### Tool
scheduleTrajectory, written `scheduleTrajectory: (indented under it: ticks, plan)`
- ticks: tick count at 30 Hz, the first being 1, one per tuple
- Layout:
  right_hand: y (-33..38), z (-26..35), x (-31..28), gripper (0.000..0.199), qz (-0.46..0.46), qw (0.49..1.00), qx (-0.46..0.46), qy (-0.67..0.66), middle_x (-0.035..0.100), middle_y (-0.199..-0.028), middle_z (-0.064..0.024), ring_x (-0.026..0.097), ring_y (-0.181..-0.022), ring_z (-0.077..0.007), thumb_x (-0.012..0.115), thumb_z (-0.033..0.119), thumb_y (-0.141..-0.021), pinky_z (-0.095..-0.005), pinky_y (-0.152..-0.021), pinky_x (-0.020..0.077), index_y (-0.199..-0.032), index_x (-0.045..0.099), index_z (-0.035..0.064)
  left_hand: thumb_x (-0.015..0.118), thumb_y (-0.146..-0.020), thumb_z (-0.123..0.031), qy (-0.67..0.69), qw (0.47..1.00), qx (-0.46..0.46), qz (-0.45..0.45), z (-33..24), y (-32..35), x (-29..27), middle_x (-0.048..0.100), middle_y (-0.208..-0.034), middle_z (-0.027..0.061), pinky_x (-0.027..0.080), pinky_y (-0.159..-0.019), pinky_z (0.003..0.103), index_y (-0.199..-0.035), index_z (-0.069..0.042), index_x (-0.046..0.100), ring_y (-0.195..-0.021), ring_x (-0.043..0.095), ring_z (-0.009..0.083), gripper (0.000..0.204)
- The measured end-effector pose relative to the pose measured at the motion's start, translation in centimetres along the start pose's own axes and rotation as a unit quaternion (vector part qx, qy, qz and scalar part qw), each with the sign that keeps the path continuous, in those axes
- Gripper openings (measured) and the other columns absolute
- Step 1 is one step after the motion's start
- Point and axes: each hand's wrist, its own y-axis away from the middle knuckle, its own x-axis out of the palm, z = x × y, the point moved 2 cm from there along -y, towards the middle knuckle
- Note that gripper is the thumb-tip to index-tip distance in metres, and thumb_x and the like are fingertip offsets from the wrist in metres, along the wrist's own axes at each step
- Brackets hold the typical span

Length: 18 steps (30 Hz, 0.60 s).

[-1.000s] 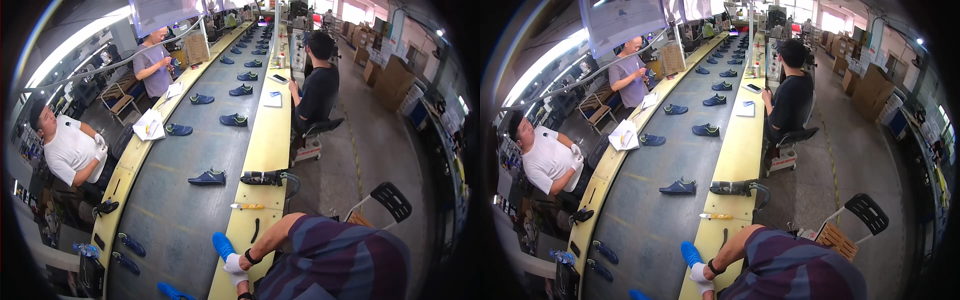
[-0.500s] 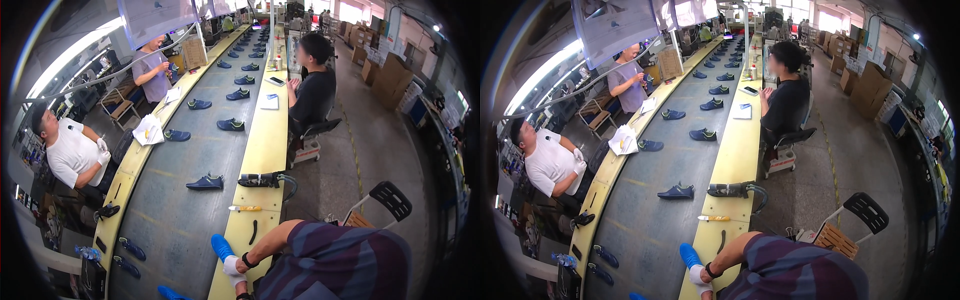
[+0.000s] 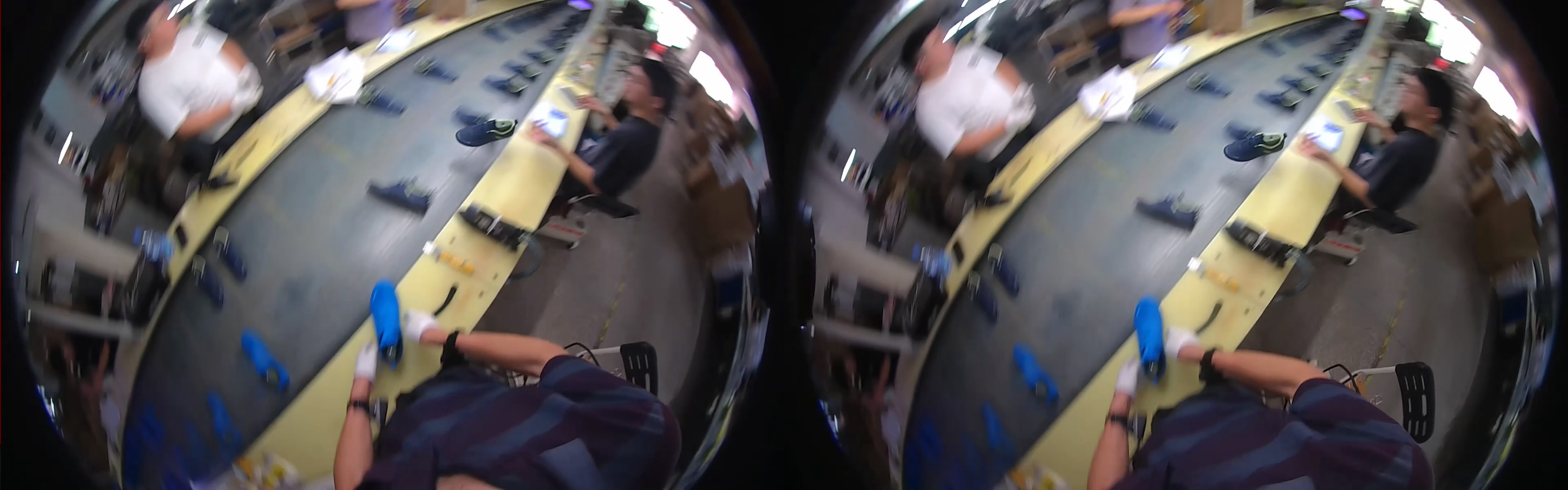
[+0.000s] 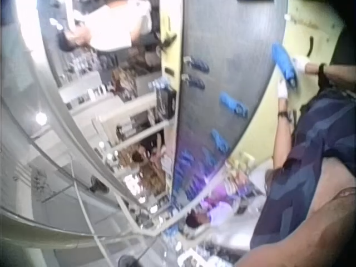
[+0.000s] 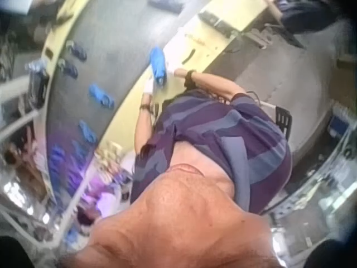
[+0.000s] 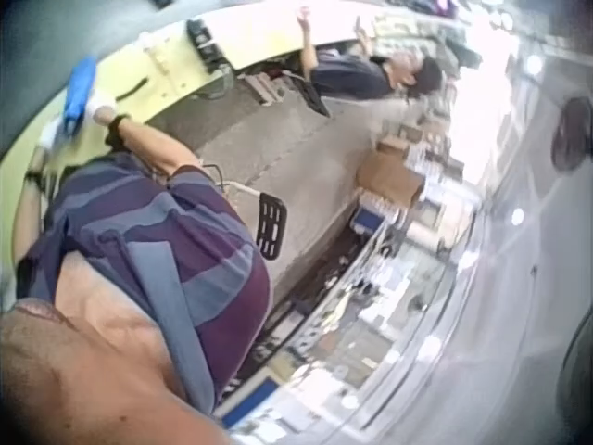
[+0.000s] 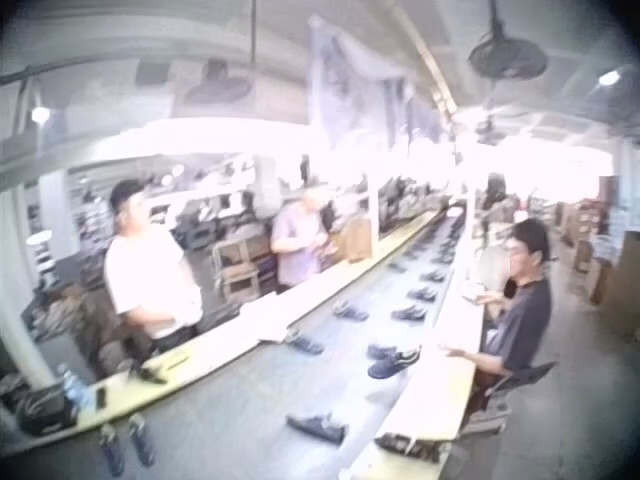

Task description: Trim and assemble shoe components on a factory conveyor belt.

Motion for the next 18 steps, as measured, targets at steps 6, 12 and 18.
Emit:
scheduleTrajectory:
  ticks: [6, 12, 18]
  plan:
    - [-0.5, 1.4, 5.2, 0.029, 0.106, 0.926, 0.132, -0.338, 0.074, -0.091, -0.0159, 0.072, -0.077, -0.0249, 0.055, 0.023, -0.100, -0.0402, -0.064, 0.0567, -0.114, 0.070, 0.0022, 0.052, -0.088, -0.083, 0.193, 0.928, -0.318, -0.009, -9.9, 2.2, -0.5, 0.070, -0.120, 0.0134, 0.056, -0.087, 0.040, -0.131, -0.001, 0.066, -0.103, 0.069, 0.0248, 0.094]
    - [3.8, 5.4, 1.8, 0.033, 0.091, 0.926, 0.033, -0.364, 0.074, -0.108, -0.0186, 0.073, -0.094, -0.0300, 0.053, 0.019, -0.101, -0.0405, -0.083, 0.0571, -0.125, 0.066, 0.0018, 0.051, -0.099, -0.070, 0.211, 0.971, -0.115, -0.001, -14.3, 4.1, -3.5, 0.062, -0.142, 0.0169, 0.042, -0.113, 0.038, -0.149, 0.002, 0.051, -0.128, 0.059, 0.0238, 0.087]
    - [7.5, 10.1, -5.6, 0.023, 0.001, 0.959, -0.151, -0.239, 0.073, -0.102, -0.0242, 0.071, -0.098, -0.0422, 0.058, 0.012, -0.097, -0.0458, -0.084, 0.0558, -0.117, 0.066, 0.0043, 0.050, -0.108, -0.050, 0.267, 0.962, 0.059, -0.025, -20.4, 8.8, -6.6, 0.061, -0.137, 0.0118, 0.044, -0.109, 0.036, -0.149, 0.001, 0.047, -0.126, 0.058, 0.0204, 0.066]
